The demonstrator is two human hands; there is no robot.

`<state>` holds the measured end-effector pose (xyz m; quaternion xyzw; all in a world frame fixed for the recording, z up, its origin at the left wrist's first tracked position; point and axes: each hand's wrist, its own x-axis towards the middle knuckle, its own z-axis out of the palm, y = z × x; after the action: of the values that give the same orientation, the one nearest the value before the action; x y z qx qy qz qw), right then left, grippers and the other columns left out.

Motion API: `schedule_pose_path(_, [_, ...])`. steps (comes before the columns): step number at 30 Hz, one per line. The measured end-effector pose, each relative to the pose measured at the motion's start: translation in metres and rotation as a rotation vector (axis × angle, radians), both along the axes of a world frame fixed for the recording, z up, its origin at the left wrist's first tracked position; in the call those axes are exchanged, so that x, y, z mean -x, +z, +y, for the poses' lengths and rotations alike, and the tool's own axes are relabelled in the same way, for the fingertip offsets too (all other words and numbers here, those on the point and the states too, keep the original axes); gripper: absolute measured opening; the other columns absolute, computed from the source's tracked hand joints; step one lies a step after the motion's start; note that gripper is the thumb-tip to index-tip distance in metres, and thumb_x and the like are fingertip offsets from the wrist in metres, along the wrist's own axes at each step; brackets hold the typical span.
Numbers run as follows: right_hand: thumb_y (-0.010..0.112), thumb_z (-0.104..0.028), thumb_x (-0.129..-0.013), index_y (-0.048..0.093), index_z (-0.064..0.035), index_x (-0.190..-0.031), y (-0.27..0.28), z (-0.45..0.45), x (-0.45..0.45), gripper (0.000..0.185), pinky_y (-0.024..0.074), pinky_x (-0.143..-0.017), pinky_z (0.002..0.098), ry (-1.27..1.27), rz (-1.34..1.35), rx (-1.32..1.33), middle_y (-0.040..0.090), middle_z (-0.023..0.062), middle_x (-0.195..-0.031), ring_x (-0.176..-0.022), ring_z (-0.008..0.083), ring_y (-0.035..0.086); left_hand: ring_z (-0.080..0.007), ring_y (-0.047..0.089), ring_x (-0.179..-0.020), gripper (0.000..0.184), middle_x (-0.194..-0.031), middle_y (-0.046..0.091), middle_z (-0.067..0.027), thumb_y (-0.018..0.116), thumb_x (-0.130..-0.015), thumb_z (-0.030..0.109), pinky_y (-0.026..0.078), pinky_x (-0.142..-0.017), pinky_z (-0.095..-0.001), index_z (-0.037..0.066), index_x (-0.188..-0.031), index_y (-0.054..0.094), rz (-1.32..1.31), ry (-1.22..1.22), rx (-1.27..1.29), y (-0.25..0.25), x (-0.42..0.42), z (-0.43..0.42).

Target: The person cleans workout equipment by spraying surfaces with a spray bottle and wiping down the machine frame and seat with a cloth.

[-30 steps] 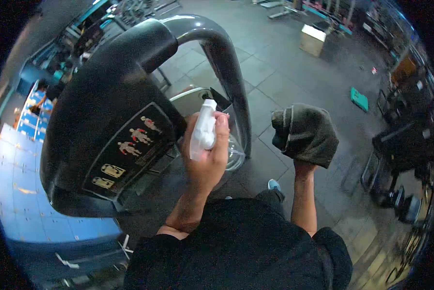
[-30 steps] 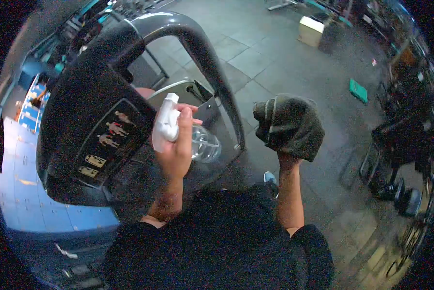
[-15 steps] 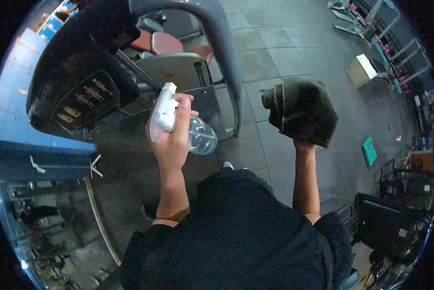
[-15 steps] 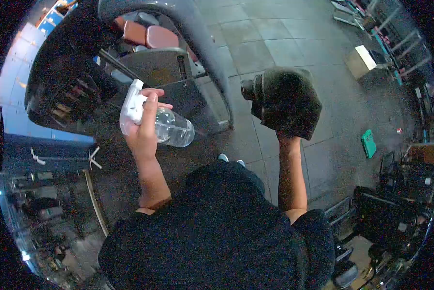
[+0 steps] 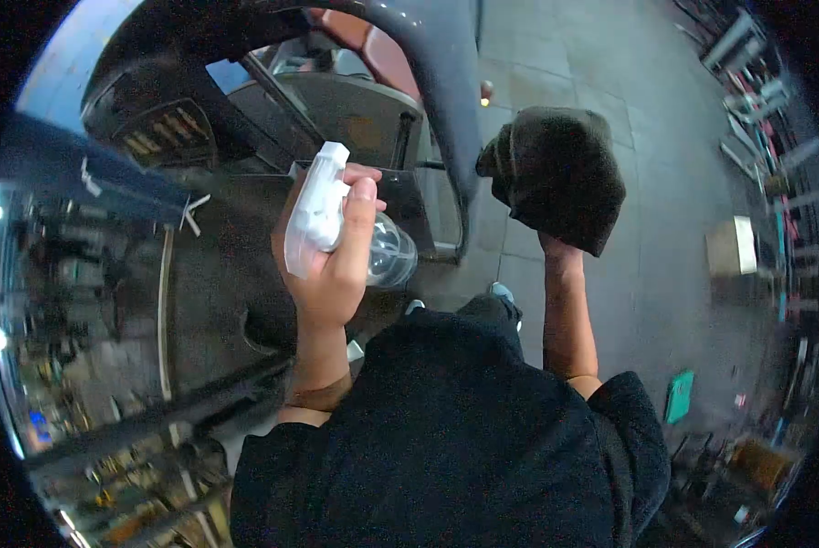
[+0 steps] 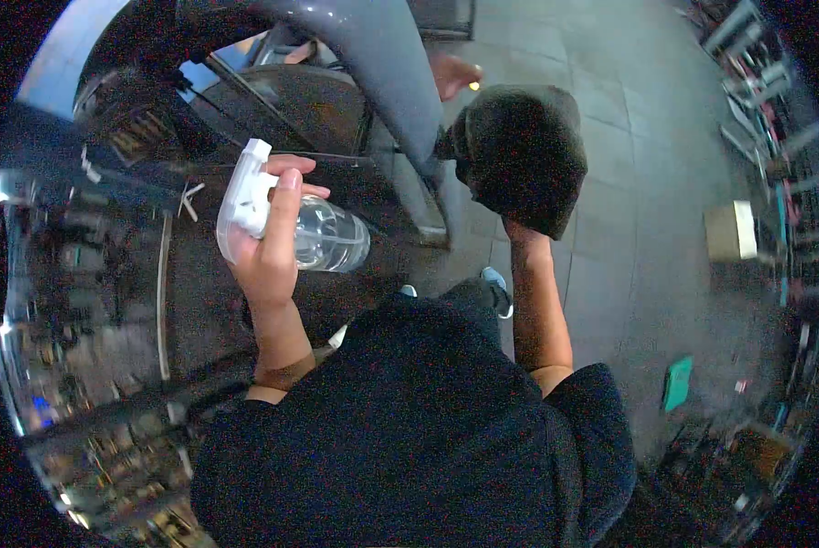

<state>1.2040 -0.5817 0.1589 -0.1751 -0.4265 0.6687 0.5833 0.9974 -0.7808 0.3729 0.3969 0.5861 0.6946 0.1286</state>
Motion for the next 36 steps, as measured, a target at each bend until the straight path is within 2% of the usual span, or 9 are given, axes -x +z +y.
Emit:
schedule_pose_path(9, [0.051,-0.05,-0.105,0.047,-0.0123,-0.153,0.037,0.122,0.006,0.061,0.0346,-0.122,0.0477,1.089,0.633,0.508,0.051,0.0088,-0.154,-0.14,0.0293,0.048,-0.0179,0.07,-0.081,0.022,-0.106,0.07,-0.0138,0.063,-0.102,0.01,0.054,-0.072,-0.0299,-0.006,-0.118,0.063,-0.04,0.493,0.0,-0.035,-0.108,0.044])
schedule_pose_path(12, [0.051,-0.053,-0.104,0.051,-0.0133,-0.15,0.047,0.146,0.009,0.061,0.0356,-0.121,0.046,0.863,0.26,0.503,0.054,0.0071,-0.152,-0.139,0.029,0.05,-0.0104,0.066,-0.081,0.013,-0.1,0.071,-0.0088,0.068,-0.099,0.003,0.056,-0.073,-0.0268,-0.004,-0.109,0.066,-0.144,0.632,-0.058,-0.04,-0.146,0.055])
schedule_pose_path(16, [0.048,-0.055,-0.105,0.051,-0.0131,-0.15,0.041,0.172,0.015,0.062,0.0355,-0.121,0.0451,0.961,0.179,0.62,0.053,0.0065,-0.152,-0.139,0.0272,0.05,-0.0077,0.063,-0.078,0.011,-0.095,0.07,-0.0055,0.068,-0.1,0.005,0.051,-0.068,-0.0243,-0.003,-0.108,0.066,-0.114,0.819,0.036,-0.037,-0.19,0.067])
schedule_pose_path(18, [0.044,-0.055,-0.107,0.05,-0.0131,-0.151,0.04,0.176,0.02,0.062,0.0345,-0.121,0.0444,0.814,0.06,0.207,0.053,0.0057,-0.153,-0.14,0.0259,0.049,-0.0054,0.059,-0.075,0.012,-0.088,0.068,-0.0028,0.068,-0.1,0.008,0.047,-0.064,-0.0229,-0.002,-0.107,0.066,-0.09,0.904,-0.031,-0.043,-0.207,0.078])
schedule_pose_path(21, [0.047,-0.043,-0.108,0.046,-0.011,-0.152,0.049,0.159,0.068,0.054,0.0376,-0.12,0.0441,0.963,0.192,0.318,0.052,0.0067,-0.151,-0.138,0.025,0.05,-0.0033,0.055,-0.069,0.013,-0.079,0.063,0.001,0.069,-0.099,0.011,0.042,-0.06,-0.022,-0.001,-0.104,0.067,-0.108,0.983,0.077,-0.049,-0.177,0.061])
schedule_pose_path(28, [0.047,-0.047,-0.108,0.049,-0.0145,-0.15,0.042,0.179,0.05,0.053,0.0401,-0.117,0.0414,1.246,0.267,0.423,0.056,0.0026,-0.146,-0.136,0.0228,0.052,-0.0049,0.058,-0.072,0.01,-0.081,0.066,-0.0021,0.07,-0.098,0.008,0.045,-0.063,-0.0231,-0.002,-0.101,0.068,0.028,1.18,0.102,-0.061,-0.266,0.097])
schedule_pose_path(31, [0.043,-0.053,-0.108,0.05,-0.015,-0.151,0.046,0.183,0.037,0.058,0.0361,-0.12,0.0434,1.009,-0.055,-0.066,0.053,0.0012,-0.154,-0.141,0.0225,0.048,-0.0061,0.059,-0.071,0.01,-0.081,0.067,-0.0029,0.071,-0.096,0.007,0.046,-0.063,-0.0242,-0.002,-0.101,0.069,-0.055,1.286,0.092,-0.061,-0.313,0.121])
schedule_pose_path(33, [0.047,-0.052,-0.106,0.051,-0.0146,-0.149,0.065,0.181,0.016,0.057,0.0385,-0.119,0.0429,1.166,0.046,0.576,0.054,0.0011,-0.152,-0.139,0.0232,0.05,-0.0069,0.06,-0.071,0.014,-0.08,0.066,-0.003,0.072,-0.095,0.01,0.047,-0.063,-0.0255,-0.002,-0.101,0.069,-0.109,1.364,0.105,-0.068,-0.338,0.137])
schedule_pose_path(36, [0.051,-0.052,-0.105,0.051,-0.0132,-0.149,0.036,0.2,0.015,0.059,0.0409,-0.117,0.0433,1.437,0.124,0.508,0.056,0.0034,-0.15,-0.137,0.0247,0.052,-0.0065,0.06,-0.071,0.013,-0.08,0.066,-0.0023,0.072,-0.095,0.01,0.047,-0.063,-0.025,-0.002,-0.1,0.069,-0.154,1.487,0.117,-0.069,-0.362,0.161])
